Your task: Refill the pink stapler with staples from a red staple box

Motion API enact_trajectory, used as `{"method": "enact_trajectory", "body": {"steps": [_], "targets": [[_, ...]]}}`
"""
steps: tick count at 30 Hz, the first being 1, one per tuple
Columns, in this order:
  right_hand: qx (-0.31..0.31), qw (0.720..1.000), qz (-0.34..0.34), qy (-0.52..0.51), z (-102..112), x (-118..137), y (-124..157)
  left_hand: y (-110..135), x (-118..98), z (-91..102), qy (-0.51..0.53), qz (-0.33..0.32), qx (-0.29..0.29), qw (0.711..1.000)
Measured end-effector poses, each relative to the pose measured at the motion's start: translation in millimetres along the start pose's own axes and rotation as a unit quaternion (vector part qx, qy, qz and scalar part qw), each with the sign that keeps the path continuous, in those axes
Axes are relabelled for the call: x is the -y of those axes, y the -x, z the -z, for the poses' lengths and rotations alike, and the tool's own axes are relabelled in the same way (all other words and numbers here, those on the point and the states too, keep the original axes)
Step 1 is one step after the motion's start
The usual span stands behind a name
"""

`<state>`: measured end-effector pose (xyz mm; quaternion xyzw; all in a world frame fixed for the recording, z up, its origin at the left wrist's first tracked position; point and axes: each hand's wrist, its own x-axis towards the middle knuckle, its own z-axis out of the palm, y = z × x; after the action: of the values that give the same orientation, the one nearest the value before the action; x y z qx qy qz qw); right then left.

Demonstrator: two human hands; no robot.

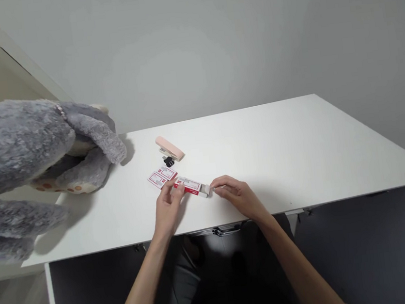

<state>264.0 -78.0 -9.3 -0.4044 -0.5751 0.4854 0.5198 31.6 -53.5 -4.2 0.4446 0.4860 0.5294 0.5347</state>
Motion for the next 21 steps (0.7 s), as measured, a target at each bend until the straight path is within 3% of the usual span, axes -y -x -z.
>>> {"method": "enact_trajectory", "body": {"steps": [6, 12, 21], "targets": [[-0.080, 0.996, 0.010, 0.044, 2, -4, -1, 5, -7, -5.6, -0.056, -0.054, 0.073, 0.994], [-0.049, 0.993, 0.038, 0.099, -2, -6, 2, 12, -11, -11.3, -0.077, 0.000, 0.180, 0.981], [-0.094, 0.984, 0.036, 0.146, -4, -11, 1, 9, -8, -6.5, -0.061, 0.030, 0.182, 0.981]]}}
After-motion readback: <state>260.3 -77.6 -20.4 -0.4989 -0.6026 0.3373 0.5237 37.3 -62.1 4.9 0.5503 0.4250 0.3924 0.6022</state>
